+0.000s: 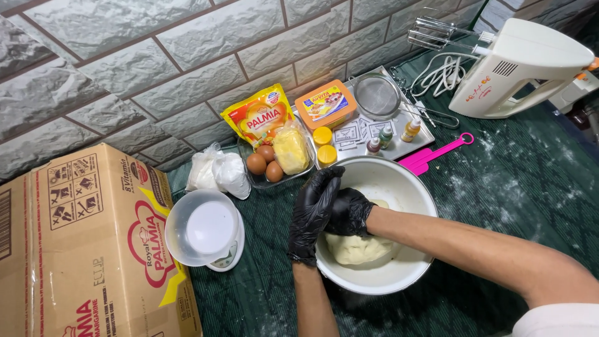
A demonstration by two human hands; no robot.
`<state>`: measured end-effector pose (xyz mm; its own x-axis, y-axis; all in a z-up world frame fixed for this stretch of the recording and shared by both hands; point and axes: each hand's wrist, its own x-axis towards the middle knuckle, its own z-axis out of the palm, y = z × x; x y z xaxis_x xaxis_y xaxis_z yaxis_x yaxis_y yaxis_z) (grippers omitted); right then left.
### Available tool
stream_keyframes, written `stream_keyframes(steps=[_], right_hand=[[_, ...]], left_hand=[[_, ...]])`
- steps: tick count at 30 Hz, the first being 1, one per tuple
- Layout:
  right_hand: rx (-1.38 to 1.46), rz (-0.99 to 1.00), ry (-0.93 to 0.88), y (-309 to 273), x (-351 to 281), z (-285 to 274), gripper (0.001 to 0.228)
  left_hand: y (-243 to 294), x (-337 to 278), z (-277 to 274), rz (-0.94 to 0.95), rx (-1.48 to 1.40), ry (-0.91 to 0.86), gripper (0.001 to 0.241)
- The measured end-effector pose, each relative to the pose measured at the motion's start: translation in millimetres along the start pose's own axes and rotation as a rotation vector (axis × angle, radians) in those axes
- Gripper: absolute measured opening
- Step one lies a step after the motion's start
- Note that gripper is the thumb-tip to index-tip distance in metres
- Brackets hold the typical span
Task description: The person is kneading a ball of dough in a white mixing bowl using both hands at a steady, efficient pace.
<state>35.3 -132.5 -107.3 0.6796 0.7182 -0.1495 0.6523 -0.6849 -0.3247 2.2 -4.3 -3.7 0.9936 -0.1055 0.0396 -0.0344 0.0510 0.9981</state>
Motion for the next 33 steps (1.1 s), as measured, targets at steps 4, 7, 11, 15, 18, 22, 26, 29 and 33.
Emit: stream_keyframes(steps=[4, 7, 11, 15, 18, 22, 26, 29, 33], right_hand=[[0.002, 0.011, -0.029, 0.8, 0.4, 4.9, 0.076], [-0.009, 0.031, -0.047, 2.8, -1.9, 4.1, 0.08], [-0.035, 0.046, -0.055, -2.0, 1.4, 1.3, 0.087], [-0.05, 0.063, -0.072, -3.3, -0.8, 2.2, 0.094], [-0.066, 0.072, -0.081, 8.0, -19.2, 5.8, 0.099], [-0.069, 0.081, -0.099, 22.5, -52.5, 5.2, 0.105], [-0.024, 0.14, -0.031, 37.8, -78.8, -6.4, 0.118], [-0.152, 0.142, 0.03, 38.5, -77.3, 6.1, 0.117], [-0.23, 0.0, 0.011, 44.8, -67.6, 18.5, 0.12]], left_hand=[[6.3, -0.1, -0.3, 0.006, 0.039, 0.004, 0.026], [10.2, -1.3, 0.5, 0.011, 0.045, -0.02, 0.027], [7.9, -0.8, -1.7, 0.029, 0.048, -0.014, 0.025], [11.7, -1.3, -3.3, 0.039, 0.091, -0.028, 0.024], [2.6, -2.2, -4.7, 0.023, 0.021, -0.029, 0.026], [-0.8, -0.6, -3.4, 0.051, 0.021, -0.031, 0.025], [-1.2, 0.6, -2.8, 0.064, 0.031, -0.028, 0.025], [0.2, -0.4, -2.5, 0.064, 0.039, -0.022, 0.025], [2.7, 0.7, -2.8, 0.049, 0.052, -0.034, 0.025]])
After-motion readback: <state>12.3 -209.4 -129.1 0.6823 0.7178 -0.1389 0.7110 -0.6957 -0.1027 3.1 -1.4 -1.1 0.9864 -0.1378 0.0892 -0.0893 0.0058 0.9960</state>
